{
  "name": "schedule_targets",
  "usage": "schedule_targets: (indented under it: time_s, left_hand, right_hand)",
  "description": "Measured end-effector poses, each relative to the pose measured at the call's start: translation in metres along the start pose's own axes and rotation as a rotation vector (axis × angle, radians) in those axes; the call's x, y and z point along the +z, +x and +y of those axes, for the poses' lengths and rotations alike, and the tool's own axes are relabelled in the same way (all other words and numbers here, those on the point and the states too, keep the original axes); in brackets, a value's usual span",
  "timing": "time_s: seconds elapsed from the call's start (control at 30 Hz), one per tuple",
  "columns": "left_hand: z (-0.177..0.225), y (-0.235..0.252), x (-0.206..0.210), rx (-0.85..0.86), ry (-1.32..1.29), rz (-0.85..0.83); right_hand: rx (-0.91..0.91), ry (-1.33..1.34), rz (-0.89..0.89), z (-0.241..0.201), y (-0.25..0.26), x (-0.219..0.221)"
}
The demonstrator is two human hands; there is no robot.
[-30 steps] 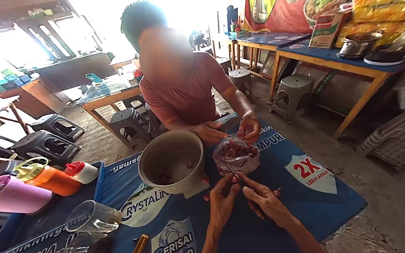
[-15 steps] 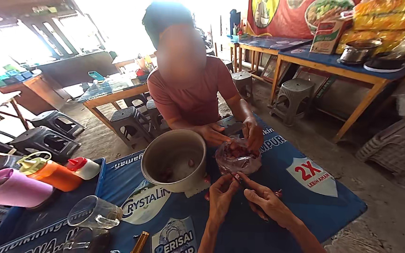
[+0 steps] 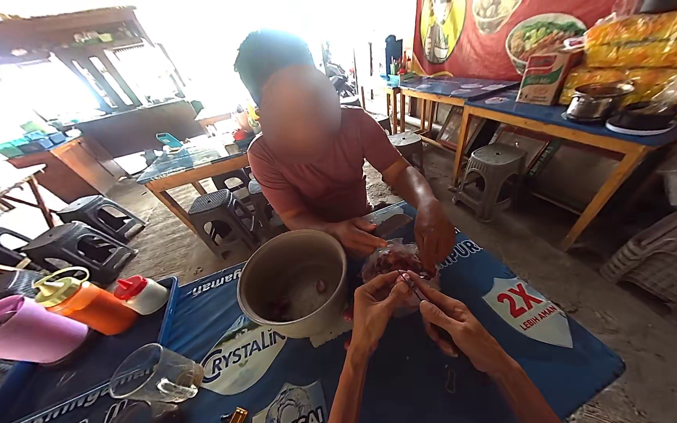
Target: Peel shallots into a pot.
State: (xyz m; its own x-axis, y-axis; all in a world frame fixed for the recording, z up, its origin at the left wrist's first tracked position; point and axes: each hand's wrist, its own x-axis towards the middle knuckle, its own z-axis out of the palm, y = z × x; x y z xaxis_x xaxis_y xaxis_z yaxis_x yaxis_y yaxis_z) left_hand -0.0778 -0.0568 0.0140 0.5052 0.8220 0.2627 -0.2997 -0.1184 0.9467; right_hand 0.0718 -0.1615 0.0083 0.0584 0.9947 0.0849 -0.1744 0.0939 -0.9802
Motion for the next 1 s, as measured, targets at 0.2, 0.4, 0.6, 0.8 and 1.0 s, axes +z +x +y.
schedule_targets:
  time_s: [0.2,0.4,0.6,0.8,1.0]
  left_hand:
    - [-0.003,0.013,0.000,0.039,-0.070,0.012]
    - [-0.008,0.016,-0.001,0.065,-0.107,0.024]
    - [-0.010,0.016,-0.006,0.069,-0.092,0.013]
    - [-0.012,0.017,-0.006,0.048,-0.087,0.007]
    - [-0.018,0.017,-0.009,0.109,-0.019,-0.024]
  right_hand:
    - [-0.051,-0.088,0.029,-0.006,0.004,0.000]
    - [-0.072,-0.186,0.048,-0.006,0.008,0.001]
    - [-0.016,-0.161,0.056,-0.006,0.013,0.001]
    - [-0.016,-0.113,0.018,-0.002,0.015,-0.002]
    - [0.011,-0.075,0.023,0.001,0.013,-0.005]
